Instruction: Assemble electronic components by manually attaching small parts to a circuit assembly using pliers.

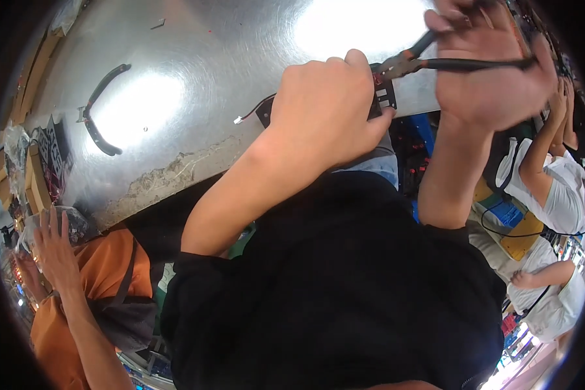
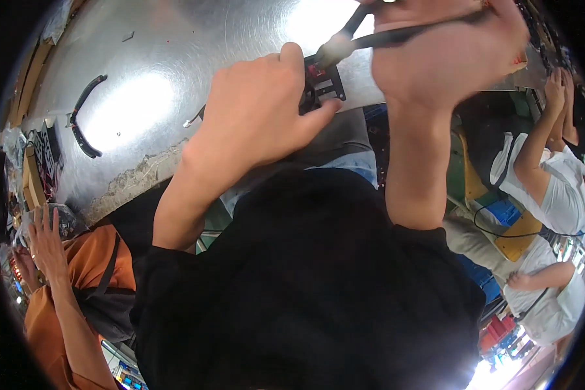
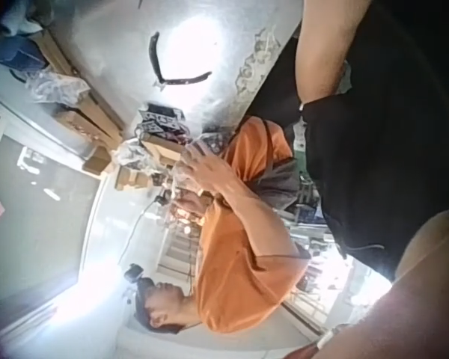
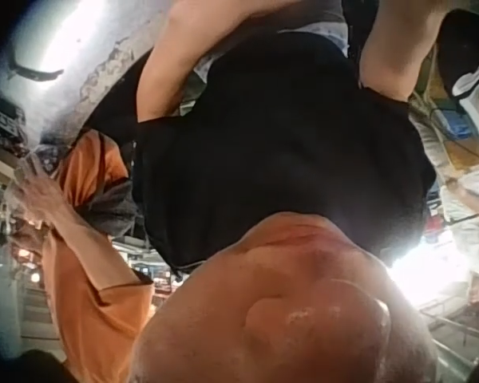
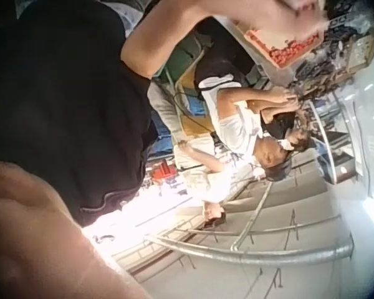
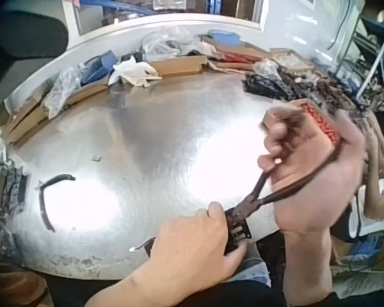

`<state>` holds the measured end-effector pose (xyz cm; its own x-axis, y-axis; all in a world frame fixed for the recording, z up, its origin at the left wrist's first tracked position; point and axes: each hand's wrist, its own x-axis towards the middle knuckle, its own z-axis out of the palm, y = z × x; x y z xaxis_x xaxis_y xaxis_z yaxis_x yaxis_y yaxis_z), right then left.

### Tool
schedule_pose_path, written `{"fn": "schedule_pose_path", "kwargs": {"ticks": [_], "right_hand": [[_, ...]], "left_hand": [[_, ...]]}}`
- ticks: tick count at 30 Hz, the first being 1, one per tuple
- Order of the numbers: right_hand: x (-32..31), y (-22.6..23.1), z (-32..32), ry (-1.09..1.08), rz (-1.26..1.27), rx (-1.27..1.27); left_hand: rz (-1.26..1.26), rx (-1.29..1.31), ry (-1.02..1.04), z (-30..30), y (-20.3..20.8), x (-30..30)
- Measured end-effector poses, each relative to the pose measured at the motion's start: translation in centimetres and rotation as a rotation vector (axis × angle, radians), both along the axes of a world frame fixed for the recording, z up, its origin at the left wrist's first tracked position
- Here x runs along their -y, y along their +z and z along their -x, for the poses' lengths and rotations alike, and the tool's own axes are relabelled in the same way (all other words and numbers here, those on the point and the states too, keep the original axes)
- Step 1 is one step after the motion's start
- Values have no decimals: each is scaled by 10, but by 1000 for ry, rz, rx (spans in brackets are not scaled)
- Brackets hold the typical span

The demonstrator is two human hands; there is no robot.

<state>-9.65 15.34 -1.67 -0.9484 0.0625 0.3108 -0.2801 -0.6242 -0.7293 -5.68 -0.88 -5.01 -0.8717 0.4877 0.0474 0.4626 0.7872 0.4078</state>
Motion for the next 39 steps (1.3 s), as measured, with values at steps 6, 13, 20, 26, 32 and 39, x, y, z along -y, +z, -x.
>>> {"fn": "schedule_pose_path", "kwargs": {"ticks": [6,13,20,26,32,39], "right_hand": [[2,10,-17,-210,-83,-44],[5,6,-20,-19,125,-19],[-14,-4,-6,191,-64,-232],[-23,-11,2,370,-228,-425],[-24,-21,-11,342,-306,-519],[-17,-25,-24,254,-310,-527]], "left_hand": [[-49,6,2,-2,0,2],[-60,-30,9,-1,0,3],[-53,12,8,4,-2,3],[-66,30,5,5,-1,2],[-93,61,-16,5,1,2],[-87,64,-21,3,1,4]]}}
